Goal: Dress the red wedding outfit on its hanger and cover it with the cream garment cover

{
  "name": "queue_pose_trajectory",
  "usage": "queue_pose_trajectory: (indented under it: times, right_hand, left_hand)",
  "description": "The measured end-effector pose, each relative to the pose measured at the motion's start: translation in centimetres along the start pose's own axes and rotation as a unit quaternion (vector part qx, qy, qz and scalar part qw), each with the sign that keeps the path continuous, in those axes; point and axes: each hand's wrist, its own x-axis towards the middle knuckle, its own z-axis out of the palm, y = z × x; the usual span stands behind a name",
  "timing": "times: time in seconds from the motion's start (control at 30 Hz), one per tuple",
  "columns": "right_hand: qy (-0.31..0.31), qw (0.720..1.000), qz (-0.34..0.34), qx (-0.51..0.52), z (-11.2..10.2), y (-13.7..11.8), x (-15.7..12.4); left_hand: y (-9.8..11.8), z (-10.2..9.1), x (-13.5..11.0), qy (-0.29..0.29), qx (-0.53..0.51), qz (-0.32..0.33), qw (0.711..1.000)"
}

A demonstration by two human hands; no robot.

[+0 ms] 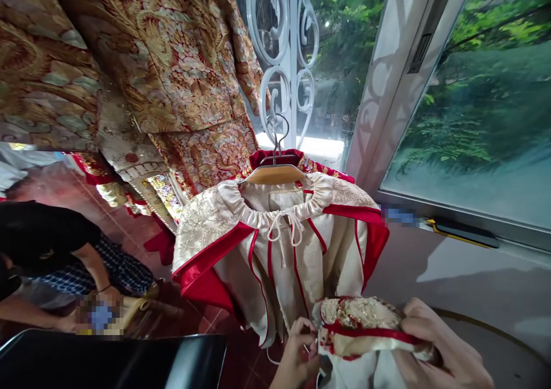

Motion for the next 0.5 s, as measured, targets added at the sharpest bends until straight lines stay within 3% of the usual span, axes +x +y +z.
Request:
queue_pose_trajectory:
  times: [0.13, 0.2, 0.23, 0.27, 0.33, 0.43, 0.5]
  right_hand:
    - [-0.008, 0.999, 0.035, -0.015, 0.1, 0.4, -0.7]
    - [-0.022, 0.999, 0.032, -0.017, -0.1, 0.7, -1.1]
    - [-0.020, 0.999, 0.037, -0.034, -0.4, 1.0, -1.3]
    - [-0.011, 0.997, 0.047, -0.065, -0.8, 1.4, -1.4]
    - [0.020, 0.984, 0.078, -0.159, -1.8, 2.4, -1.7]
    - [0.065, 0.956, 0.109, -0.266, -3.0, 4.2, -1.9]
    - [0.075, 0.951, 0.093, -0.286, -2.9, 5.4, -2.2]
  left_hand:
    - [0.3, 0.4, 0.9, -0.110, -0.135, -0.050, 0.983]
    - [0.1, 1.0, 1.2, -0.163, -0.136, -0.099, 0.972]
    - [0.0, 1.1, 1.1, -0.161, -0.115, -0.130, 0.972]
    - [-0.1, 1.1, 0.9, -0.131, -0.088, -0.156, 0.975]
    - [0.6, 0.3, -0.2, 0.000, -0.025, -0.168, 0.986]
    - [3.8, -2.4, -2.4, 0.199, 0.069, -0.087, 0.974]
    - [7.2, -4.3, -3.5, 0.304, 0.148, -0.009, 0.941]
